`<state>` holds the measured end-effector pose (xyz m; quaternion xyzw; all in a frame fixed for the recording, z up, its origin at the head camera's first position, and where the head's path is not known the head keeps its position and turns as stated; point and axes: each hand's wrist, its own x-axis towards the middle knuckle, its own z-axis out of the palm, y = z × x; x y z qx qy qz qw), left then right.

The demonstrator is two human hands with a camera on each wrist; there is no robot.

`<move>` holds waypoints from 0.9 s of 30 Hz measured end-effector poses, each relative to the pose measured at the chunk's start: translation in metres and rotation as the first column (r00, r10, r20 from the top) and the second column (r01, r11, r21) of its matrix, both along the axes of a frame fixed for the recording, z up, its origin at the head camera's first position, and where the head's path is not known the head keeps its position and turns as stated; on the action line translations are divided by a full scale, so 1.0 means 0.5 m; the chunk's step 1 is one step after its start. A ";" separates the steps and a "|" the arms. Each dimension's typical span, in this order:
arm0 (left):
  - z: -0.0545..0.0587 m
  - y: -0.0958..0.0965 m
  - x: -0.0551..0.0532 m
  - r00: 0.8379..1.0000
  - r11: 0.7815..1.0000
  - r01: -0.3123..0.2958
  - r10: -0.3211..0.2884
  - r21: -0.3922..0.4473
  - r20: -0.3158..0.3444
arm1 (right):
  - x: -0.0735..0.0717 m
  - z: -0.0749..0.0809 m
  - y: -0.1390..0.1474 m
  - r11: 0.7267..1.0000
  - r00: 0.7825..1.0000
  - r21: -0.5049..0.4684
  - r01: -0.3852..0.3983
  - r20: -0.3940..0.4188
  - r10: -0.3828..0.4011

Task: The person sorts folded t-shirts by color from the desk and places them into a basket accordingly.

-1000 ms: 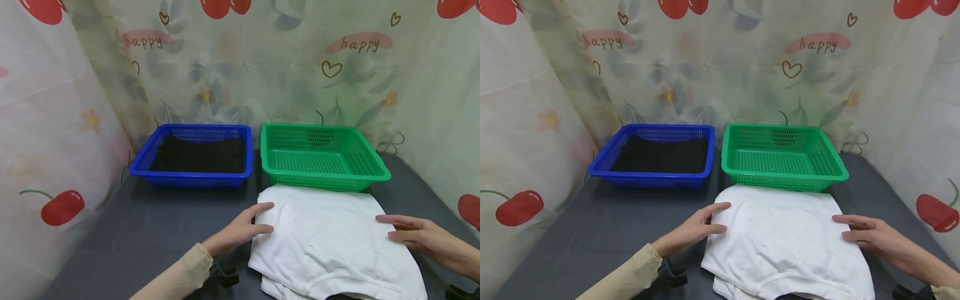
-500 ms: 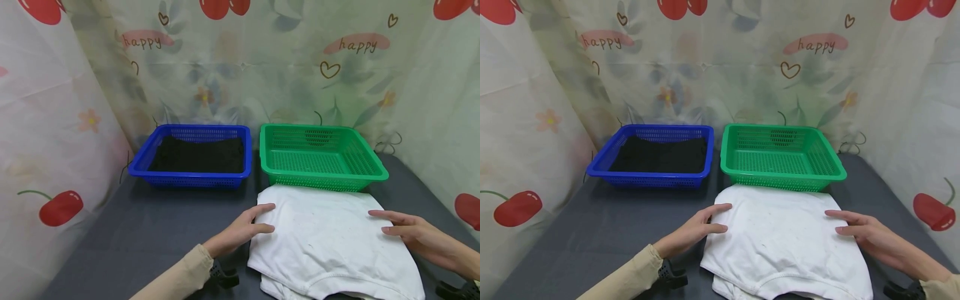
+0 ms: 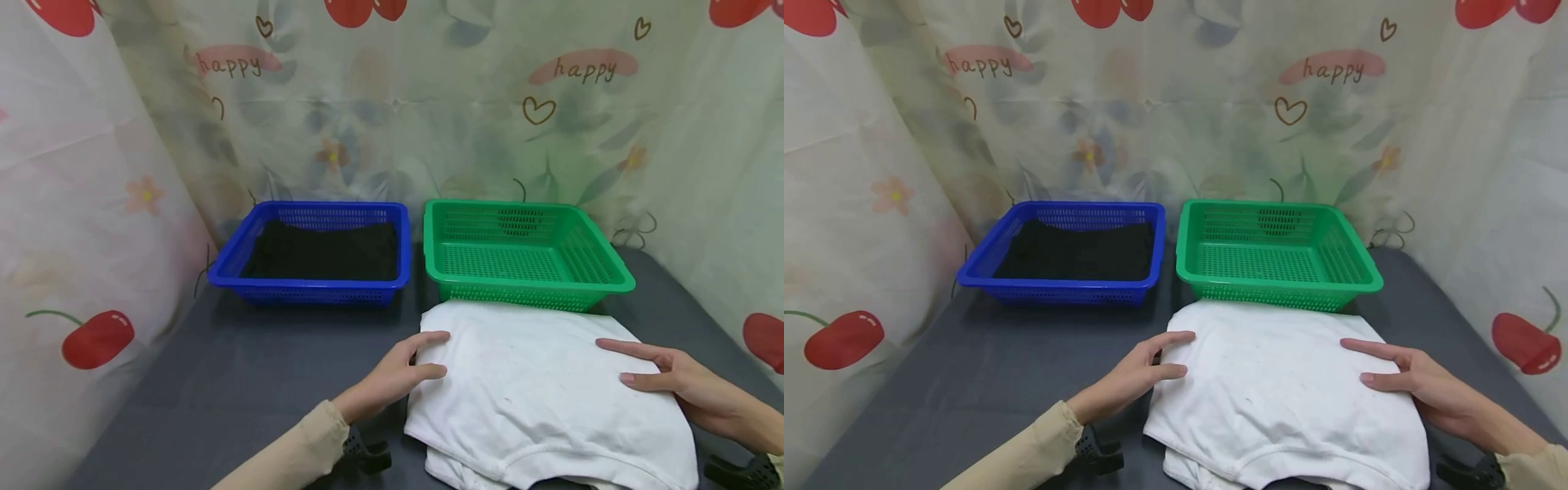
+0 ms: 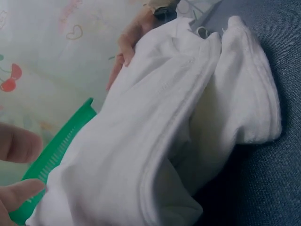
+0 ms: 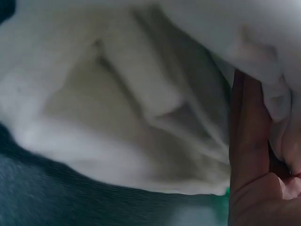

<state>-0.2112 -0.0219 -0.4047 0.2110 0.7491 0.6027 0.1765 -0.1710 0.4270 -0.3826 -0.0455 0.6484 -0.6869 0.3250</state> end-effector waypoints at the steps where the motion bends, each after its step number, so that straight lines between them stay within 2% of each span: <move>1: 0.001 0.001 0.002 1.000 1.000 -0.011 0.011 -0.004 -0.009 | 0.003 0.005 0.005 1.000 1.000 0.021 0.016 -0.016 -0.015; 6: 0.006 0.010 0.013 0.993 0.995 -0.095 0.094 -0.014 -0.066 | 0.009 0.032 0.043 0.985 0.988 0.103 0.142 -0.075 -0.134; 10: 0.013 0.013 0.021 0.987 0.991 -0.132 0.131 -0.008 -0.089 | 0.011 0.036 0.075 0.989 0.990 0.053 0.138 -0.008 -0.138; 14: 0.019 0.017 0.026 0.990 0.994 -0.110 0.109 -0.001 -0.085 | 0.016 0.018 0.091 0.996 0.996 0.025 0.087 0.034 -0.088; 18: 0.025 0.027 0.033 0.991 0.994 -0.106 0.104 -0.012 -0.081 | 0.014 -0.001 0.096 0.993 0.995 0.079 0.093 0.035 -0.096; 22: 0.036 0.042 0.038 0.995 0.994 -0.102 0.102 -0.031 -0.006 | 0.008 -0.017 0.099 0.991 0.994 0.085 0.100 0.037 -0.103; 24: 0.042 0.049 0.041 0.997 0.996 -0.069 0.071 -0.053 0.032 | 0.005 -0.024 0.100 0.992 0.993 0.067 0.110 0.032 -0.112; 27: 0.046 0.061 0.043 0.999 0.997 -0.001 0.004 -0.073 0.045 | 0.003 -0.031 0.097 0.990 0.990 0.056 0.132 0.034 -0.134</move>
